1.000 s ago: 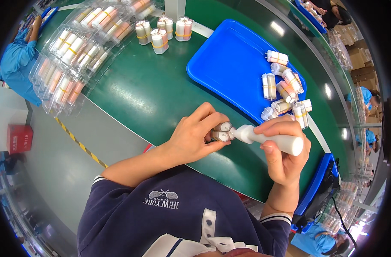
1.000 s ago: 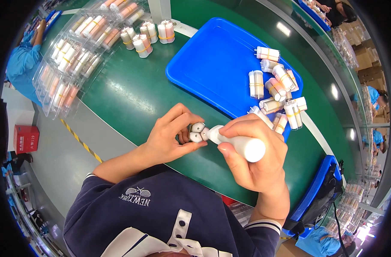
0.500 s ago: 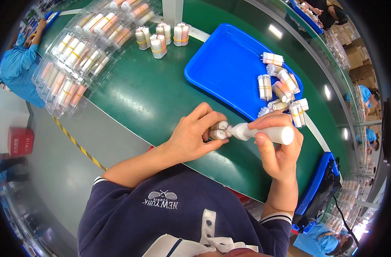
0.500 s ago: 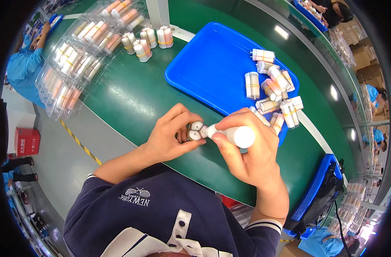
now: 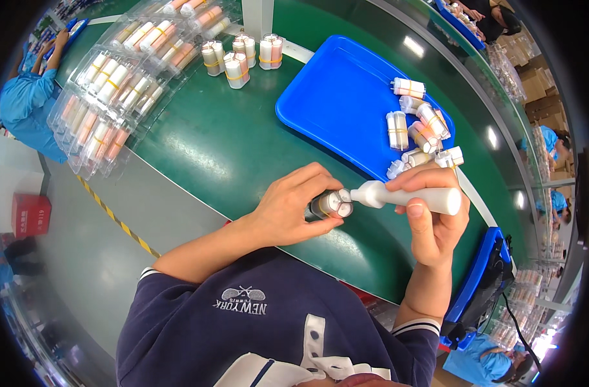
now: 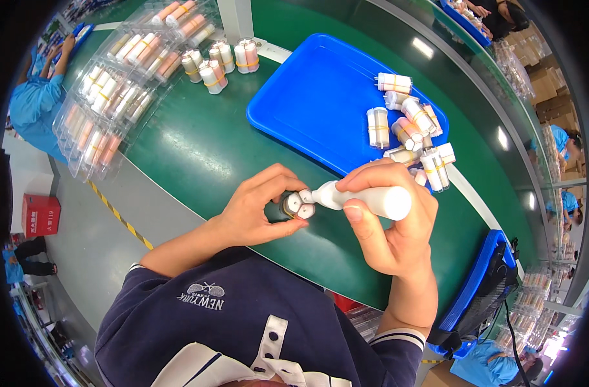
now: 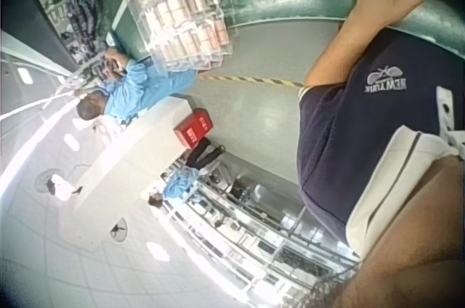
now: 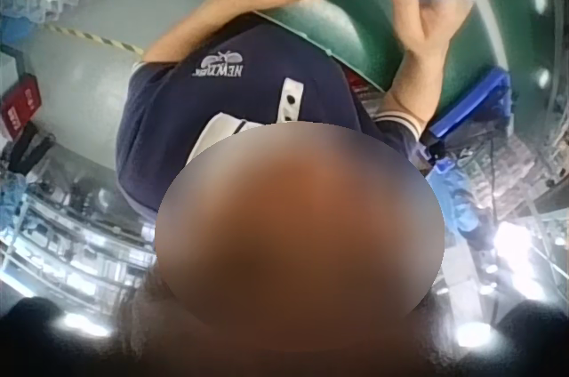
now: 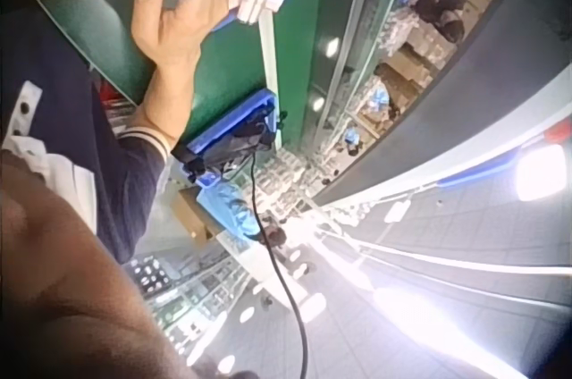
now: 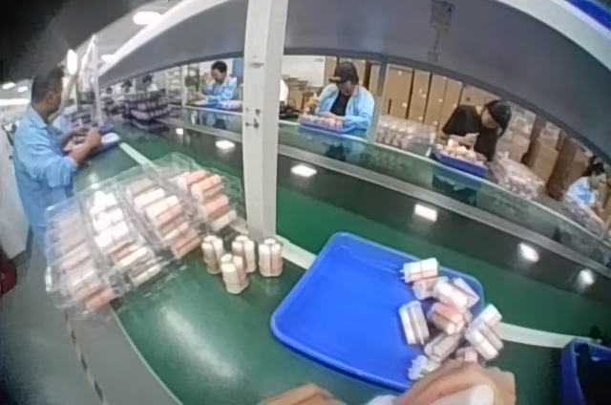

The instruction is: The person applies liquid to bundled cylindrical components using a dispenser bottle, arranges the bundles, and places them into plastic trays on the workbench.

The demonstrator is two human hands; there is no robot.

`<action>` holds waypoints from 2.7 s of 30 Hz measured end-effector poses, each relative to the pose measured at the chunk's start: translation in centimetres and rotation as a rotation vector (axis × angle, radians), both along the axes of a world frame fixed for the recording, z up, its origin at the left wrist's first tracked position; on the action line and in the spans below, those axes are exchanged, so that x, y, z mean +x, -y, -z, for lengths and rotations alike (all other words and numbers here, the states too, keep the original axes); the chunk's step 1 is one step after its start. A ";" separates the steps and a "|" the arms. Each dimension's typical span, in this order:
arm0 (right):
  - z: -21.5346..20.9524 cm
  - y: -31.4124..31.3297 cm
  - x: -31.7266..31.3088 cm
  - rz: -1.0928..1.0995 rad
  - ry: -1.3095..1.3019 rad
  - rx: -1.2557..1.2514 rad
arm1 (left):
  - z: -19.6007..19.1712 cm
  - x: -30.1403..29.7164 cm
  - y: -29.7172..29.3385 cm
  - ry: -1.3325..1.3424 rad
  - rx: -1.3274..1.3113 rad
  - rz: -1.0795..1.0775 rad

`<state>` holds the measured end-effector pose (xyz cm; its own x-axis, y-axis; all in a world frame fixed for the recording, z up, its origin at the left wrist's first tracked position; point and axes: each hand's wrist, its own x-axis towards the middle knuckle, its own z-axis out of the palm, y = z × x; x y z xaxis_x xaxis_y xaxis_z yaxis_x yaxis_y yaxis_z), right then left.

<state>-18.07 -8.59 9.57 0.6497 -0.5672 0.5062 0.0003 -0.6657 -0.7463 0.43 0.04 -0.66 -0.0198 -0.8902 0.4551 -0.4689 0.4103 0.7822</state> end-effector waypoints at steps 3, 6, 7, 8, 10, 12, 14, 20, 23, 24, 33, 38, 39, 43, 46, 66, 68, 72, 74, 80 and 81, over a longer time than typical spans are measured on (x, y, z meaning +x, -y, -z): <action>0.0 0.0 -0.2 0.007 0.023 0.023 | -0.3 -0.1 -0.1 -0.049 0.042 0.013; 0.1 0.0 0.1 -0.018 0.022 0.038 | -0.4 0.0 0.0 -0.012 -0.001 0.003; 0.1 -0.1 0.2 -0.016 0.009 0.016 | -0.3 0.0 0.1 0.011 -0.027 0.006; 0.0 -0.1 0.3 -0.014 -0.004 -0.005 | -0.3 0.1 0.1 0.034 -0.053 0.009; 0.0 0.1 0.3 -0.034 -0.025 -0.014 | -0.2 0.0 0.1 0.015 -0.064 0.012; 0.0 0.1 0.3 -0.052 -0.046 -0.023 | -0.3 0.0 0.0 -0.005 -0.076 0.016; 0.0 0.1 0.3 -0.056 -0.069 -0.029 | -0.4 0.1 0.0 0.026 -0.029 0.043; 0.6 0.5 0.6 -0.117 -0.075 -0.141 | -0.3 -0.1 -0.2 -0.032 0.044 0.031; 0.5 0.4 0.6 -0.105 -0.064 -0.127 | -0.9 0.1 0.2 0.010 -0.043 0.039; 0.4 0.4 0.6 -0.107 -0.061 -0.130 | -0.8 0.2 0.1 0.013 -0.046 0.037; 0.2 0.1 0.1 -0.028 -0.041 -0.027 | -1.0 0.2 -0.3 -0.138 0.132 0.040; 0.0 -0.2 0.1 -0.030 0.010 0.018 | -0.2 0.6 -0.3 -0.087 0.158 0.103; 0.2 -0.2 0.0 -0.023 0.061 0.044 | -0.1 0.6 -0.3 -0.089 0.160 0.102; 0.2 -0.2 0.3 -0.035 0.022 0.028 | -0.3 0.4 -0.1 -0.008 0.086 0.127; 0.2 -0.3 0.4 -0.064 -0.031 0.034 | -0.4 0.3 -0.1 -0.009 0.076 0.121; 0.0 0.3 0.8 -0.081 -0.050 -0.137 | -0.7 0.4 0.3 -0.184 0.066 0.081; -0.4 -0.6 0.3 0.025 0.064 0.054 | -0.5 1.2 0.1 -0.103 0.017 0.069; -1.2 -0.7 -1.1 0.119 0.159 0.013 | -0.8 1.2 -0.6 -0.038 0.011 0.059; -1.2 -0.5 -1.7 0.148 0.163 -0.013 | -0.2 1.0 -0.4 -0.016 -0.022 0.067; -1.7 -0.4 -2.8 0.132 0.189 -0.075 | 1.0 0.2 -1.4 0.050 0.040 -0.034; -1.9 -0.3 -3.0 0.149 0.199 -0.103 | 0.6 0.2 -1.5 0.040 0.043 -0.037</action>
